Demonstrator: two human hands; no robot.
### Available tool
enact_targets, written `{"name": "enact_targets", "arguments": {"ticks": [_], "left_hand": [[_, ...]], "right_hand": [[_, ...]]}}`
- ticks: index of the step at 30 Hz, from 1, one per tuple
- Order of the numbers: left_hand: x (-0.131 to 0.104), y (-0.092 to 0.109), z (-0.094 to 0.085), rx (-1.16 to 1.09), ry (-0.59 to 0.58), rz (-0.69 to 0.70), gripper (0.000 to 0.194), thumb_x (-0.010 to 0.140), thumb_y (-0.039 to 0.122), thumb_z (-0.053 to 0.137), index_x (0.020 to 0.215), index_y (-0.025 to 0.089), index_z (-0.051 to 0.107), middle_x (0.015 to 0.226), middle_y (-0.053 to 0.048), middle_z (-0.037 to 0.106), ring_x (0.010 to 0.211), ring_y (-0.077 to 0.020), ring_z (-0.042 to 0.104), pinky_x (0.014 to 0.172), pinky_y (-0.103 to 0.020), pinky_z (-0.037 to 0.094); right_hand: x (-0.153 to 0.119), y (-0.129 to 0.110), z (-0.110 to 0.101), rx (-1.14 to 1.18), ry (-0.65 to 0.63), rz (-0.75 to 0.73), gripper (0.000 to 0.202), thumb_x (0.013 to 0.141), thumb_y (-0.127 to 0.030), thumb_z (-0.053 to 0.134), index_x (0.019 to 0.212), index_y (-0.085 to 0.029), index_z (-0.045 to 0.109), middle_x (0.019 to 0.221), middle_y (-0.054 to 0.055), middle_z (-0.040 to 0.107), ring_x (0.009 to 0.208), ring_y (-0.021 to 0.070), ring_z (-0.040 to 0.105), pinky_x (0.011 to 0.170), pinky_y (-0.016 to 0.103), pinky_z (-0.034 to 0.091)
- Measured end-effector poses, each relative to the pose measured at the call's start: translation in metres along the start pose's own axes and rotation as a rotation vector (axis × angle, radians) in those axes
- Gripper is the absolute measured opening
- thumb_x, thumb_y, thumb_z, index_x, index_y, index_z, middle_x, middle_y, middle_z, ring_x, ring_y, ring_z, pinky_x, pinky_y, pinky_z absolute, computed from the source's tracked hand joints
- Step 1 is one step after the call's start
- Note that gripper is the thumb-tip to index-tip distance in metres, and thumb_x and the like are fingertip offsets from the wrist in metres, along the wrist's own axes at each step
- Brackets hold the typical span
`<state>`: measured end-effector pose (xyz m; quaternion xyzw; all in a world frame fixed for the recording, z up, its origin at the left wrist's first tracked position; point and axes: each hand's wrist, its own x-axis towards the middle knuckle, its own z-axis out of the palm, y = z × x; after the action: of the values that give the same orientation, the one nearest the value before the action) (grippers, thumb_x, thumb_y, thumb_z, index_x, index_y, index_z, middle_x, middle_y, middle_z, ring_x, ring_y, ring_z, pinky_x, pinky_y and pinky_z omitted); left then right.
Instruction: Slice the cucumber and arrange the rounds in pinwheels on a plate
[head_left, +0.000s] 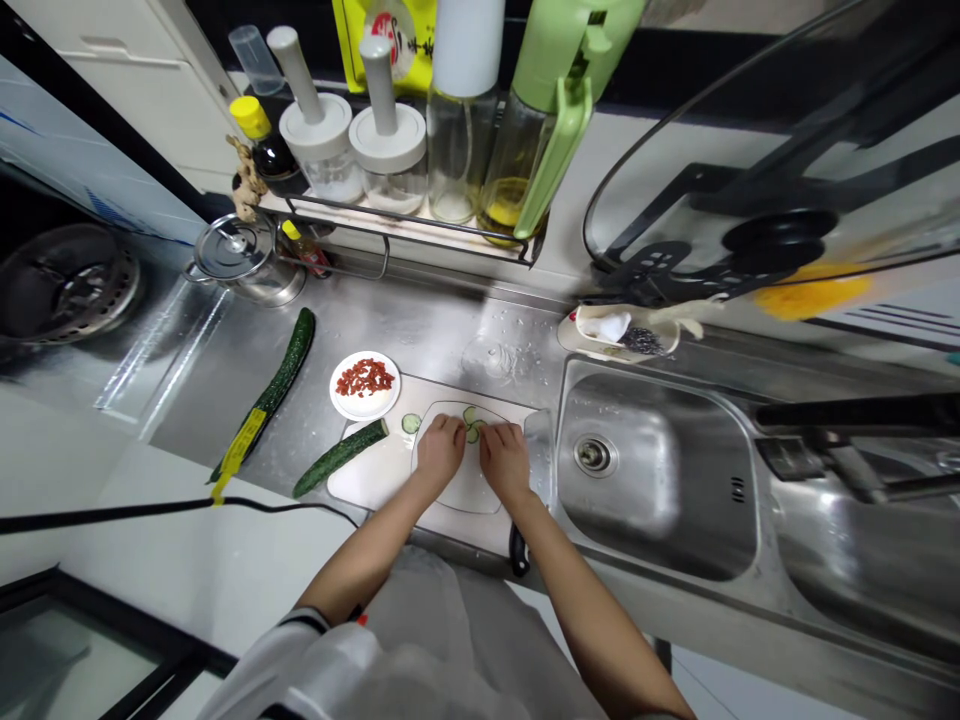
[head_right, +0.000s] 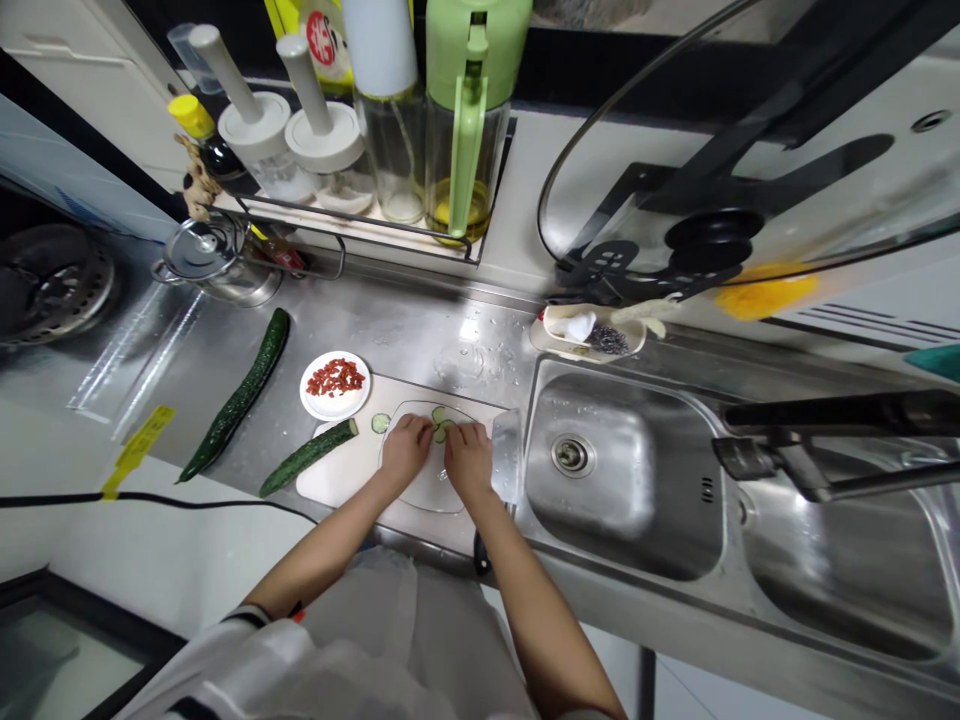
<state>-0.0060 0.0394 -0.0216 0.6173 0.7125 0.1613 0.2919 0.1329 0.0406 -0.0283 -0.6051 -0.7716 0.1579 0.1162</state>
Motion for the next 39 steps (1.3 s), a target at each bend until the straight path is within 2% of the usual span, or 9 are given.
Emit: {"name": "enact_targets", "arguments": {"ticks": [5,9,13,16,22,27,39], "left_hand": [[-0.002,-0.004,-0.007,-0.049,0.041,0.035,0.021,0.089,0.022,0.046,0.099,0.023,0.065,0.100,-0.005,0.061,0.091,-0.0160,0.058,0.083,-0.026,0.044],[-0.007,-0.016,-0.030,0.017,0.132,0.059,0.025,0.089,0.021,0.045,0.103,0.022,0.065,0.102,-0.007,0.062,0.097,-0.0192,0.054,0.089,-0.030,0.041],[-0.015,-0.032,-0.056,0.227,0.259,-0.065,0.025,0.085,0.023,0.051,0.104,0.024,0.067,0.111,-0.010,0.059,0.106,-0.0277,0.044,0.093,-0.042,0.034],[-0.019,-0.039,-0.064,0.337,0.284,-0.158,0.025,0.082,0.024,0.054,0.103,0.025,0.068,0.121,-0.011,0.054,0.113,-0.0328,0.037,0.091,-0.048,0.030],[-0.020,-0.041,-0.061,0.438,0.220,-0.204,0.028,0.083,0.028,0.054,0.109,0.026,0.066,0.132,-0.010,0.045,0.119,-0.0333,0.030,0.092,-0.049,0.028],[-0.016,-0.040,-0.059,0.468,0.190,-0.213,0.029,0.084,0.028,0.053,0.110,0.029,0.065,0.133,-0.009,0.044,0.120,-0.0320,0.029,0.092,-0.047,0.028],[-0.014,-0.042,-0.059,0.344,0.284,-0.158,0.018,0.081,0.024,0.055,0.094,0.023,0.068,0.126,-0.011,0.051,0.118,-0.0328,0.033,0.091,-0.048,0.029]], "right_hand": [[-0.006,-0.001,-0.003,0.038,0.020,-0.012,0.027,0.091,-0.018,0.040,0.100,-0.017,0.066,0.092,0.008,0.063,0.095,0.0215,0.045,0.079,0.032,0.034],[-0.016,-0.002,-0.007,0.062,0.044,0.004,0.027,0.090,-0.018,0.041,0.100,-0.017,0.066,0.093,0.008,0.064,0.096,0.0221,0.046,0.079,0.033,0.035],[-0.030,-0.002,-0.006,0.088,0.062,0.002,0.026,0.090,-0.018,0.042,0.099,-0.016,0.067,0.092,0.008,0.064,0.094,0.0215,0.046,0.080,0.033,0.036],[-0.039,-0.004,-0.002,0.106,0.082,-0.014,0.026,0.090,-0.019,0.043,0.098,-0.016,0.067,0.091,0.009,0.064,0.094,0.0213,0.046,0.081,0.033,0.036],[-0.051,-0.008,0.004,0.157,0.141,-0.055,0.023,0.090,-0.019,0.044,0.097,-0.016,0.066,0.087,0.008,0.063,0.091,0.0211,0.047,0.081,0.034,0.038],[-0.055,-0.009,0.005,0.165,0.175,-0.079,0.021,0.088,-0.016,0.047,0.096,-0.016,0.066,0.085,0.008,0.063,0.090,0.0215,0.047,0.079,0.034,0.039],[-0.056,-0.012,0.004,0.169,0.145,-0.052,0.022,0.089,-0.017,0.045,0.096,-0.017,0.067,0.086,0.008,0.063,0.092,0.0217,0.047,0.082,0.035,0.039]]}}
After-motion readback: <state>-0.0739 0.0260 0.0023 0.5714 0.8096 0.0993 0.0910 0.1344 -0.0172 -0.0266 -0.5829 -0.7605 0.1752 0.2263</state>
